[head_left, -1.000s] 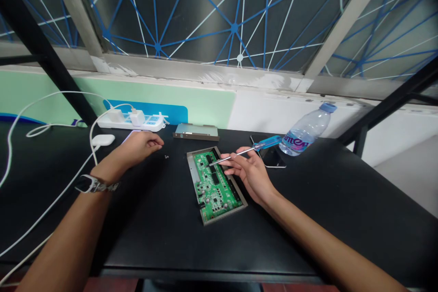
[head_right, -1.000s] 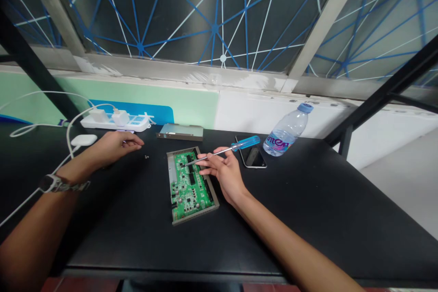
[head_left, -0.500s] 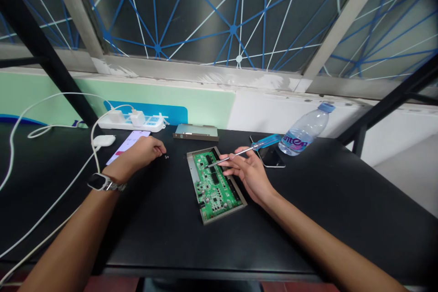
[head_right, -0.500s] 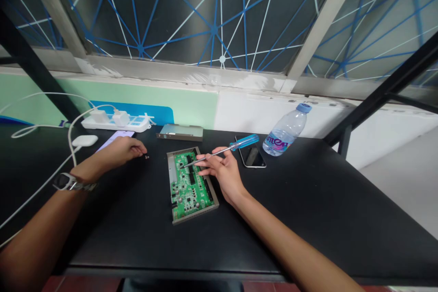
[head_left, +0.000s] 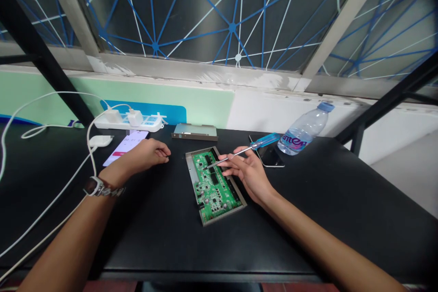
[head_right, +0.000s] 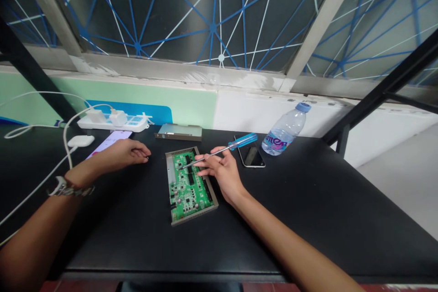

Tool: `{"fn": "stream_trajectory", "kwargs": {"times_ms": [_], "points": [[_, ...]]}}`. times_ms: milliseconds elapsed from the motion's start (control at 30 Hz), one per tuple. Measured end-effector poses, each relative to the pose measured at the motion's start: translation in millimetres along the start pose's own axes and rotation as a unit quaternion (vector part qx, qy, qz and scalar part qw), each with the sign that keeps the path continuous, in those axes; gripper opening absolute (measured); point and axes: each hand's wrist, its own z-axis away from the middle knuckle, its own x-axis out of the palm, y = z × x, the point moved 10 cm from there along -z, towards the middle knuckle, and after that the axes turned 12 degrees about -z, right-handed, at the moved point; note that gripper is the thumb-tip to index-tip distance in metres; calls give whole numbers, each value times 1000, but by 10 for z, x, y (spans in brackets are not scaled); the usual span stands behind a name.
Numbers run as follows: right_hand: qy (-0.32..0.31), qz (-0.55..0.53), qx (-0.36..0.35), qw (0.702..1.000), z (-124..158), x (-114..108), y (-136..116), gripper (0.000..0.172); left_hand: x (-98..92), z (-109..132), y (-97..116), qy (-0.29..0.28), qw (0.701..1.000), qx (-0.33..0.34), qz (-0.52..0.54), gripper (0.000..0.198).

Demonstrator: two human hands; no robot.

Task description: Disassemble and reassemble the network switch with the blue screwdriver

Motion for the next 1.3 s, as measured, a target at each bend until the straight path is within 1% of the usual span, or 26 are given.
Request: {"fn": "stream_trajectory", "kwargs": {"times_ms": [167,233,267,333,367,400,433,500,533,600,767,867,933,1000,1100,1200,1300], "points": [[-3,0,0,1000,4,14,-10,36,-21,-17,47,14,1000,2,-16,18],[-6,-1,-2,1000,6,24,-19,36,-69,-12,100,39,999,10,-23,21],[-7,-1,-4,1000,6,28,-25,36,-113,-5,159,65,997,24,-26,24],[-11,2,-7,1000,6,34,-36,36,-200,22,342,127,989,71,-25,29],[-14,4,-9,1000,6,38,-42,36,-213,34,451,148,984,101,-15,30],[-16,7,-12,1000,4,40,-49,36,-196,37,555,156,979,128,-4,29],[-18,10,-16,1000,2,41,-57,36,-151,25,648,152,977,149,-3,28],[-17,19,-27,999,-3,35,-77,37,-27,-31,783,127,977,169,-10,26],[-17,24,-32,999,-6,32,-89,37,34,-66,833,113,978,176,-16,24],[-17,37,-42,998,-14,30,-110,38,88,-134,895,105,977,185,-17,24],[-31,69,-54,996,-57,50,-158,39,94,-293,965,100,974,202,3,23],[-48,95,-72,992,-111,101,-242,38,112,-357,1037,92,974,209,5,21],[-64,121,-90,986,-166,178,-335,36,84,-344,1124,112,967,226,28,21],[-85,156,-108,978,-238,307,-442,32,44,-291,1215,138,955,248,84,22],[-128,229,-115,958,-379,597,-540,28,54,-210,1292,131,930,272,211,24],[-161,297,-118,934,-533,898,-558,21,58,-155,1272,123,905,276,301,22],[-189,350,-121,910,-655,1129,-485,16,35,-157,1151,136,898,257,331,19]]}}
